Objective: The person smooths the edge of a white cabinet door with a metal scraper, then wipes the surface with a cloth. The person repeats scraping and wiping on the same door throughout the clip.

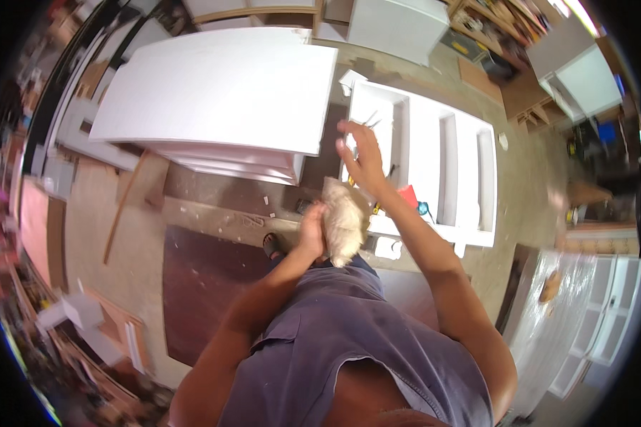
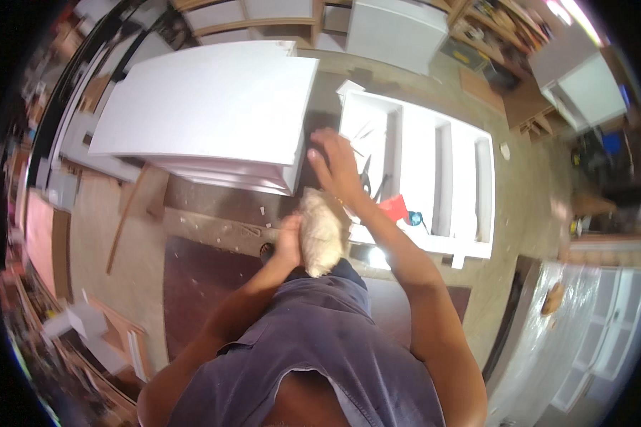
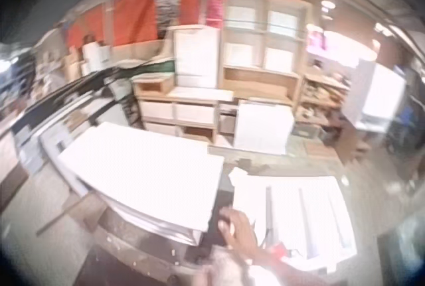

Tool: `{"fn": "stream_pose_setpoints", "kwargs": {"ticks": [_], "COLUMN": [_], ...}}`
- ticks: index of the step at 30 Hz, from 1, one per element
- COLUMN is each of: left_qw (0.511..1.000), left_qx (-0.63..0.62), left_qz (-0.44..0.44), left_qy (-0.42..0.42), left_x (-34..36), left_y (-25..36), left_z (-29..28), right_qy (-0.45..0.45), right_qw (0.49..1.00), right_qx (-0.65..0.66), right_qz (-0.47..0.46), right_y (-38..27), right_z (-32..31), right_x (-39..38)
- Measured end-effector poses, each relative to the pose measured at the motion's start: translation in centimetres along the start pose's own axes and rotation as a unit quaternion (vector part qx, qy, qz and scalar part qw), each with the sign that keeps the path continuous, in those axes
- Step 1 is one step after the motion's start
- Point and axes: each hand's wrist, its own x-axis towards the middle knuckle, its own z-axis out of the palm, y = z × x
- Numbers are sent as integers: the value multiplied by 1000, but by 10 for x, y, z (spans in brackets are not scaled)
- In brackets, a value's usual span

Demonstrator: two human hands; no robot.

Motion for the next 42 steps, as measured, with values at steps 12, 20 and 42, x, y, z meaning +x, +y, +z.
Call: {"fn": "stream_pose_setpoints", "kwargs": {"ticks": [12, 20, 42], "left_qw": [898, 970, 465], "left_qx": [271, 216, 577], "left_qz": [-66, -107, 73], "left_qy": [339, 38, 668], "left_x": [111, 264, -257], "left_y": [-54, -68, 176], "left_z": [-60, 103, -264], "right_qy": [-199, -185, -514], "right_qw": [939, 800, 710], "right_qx": [83, 46, 118], "right_qz": [267, 569, 467], "right_y": [2, -16, 129], "right_z": [12, -56, 53], "right_x": [-287, -440, -443]}}
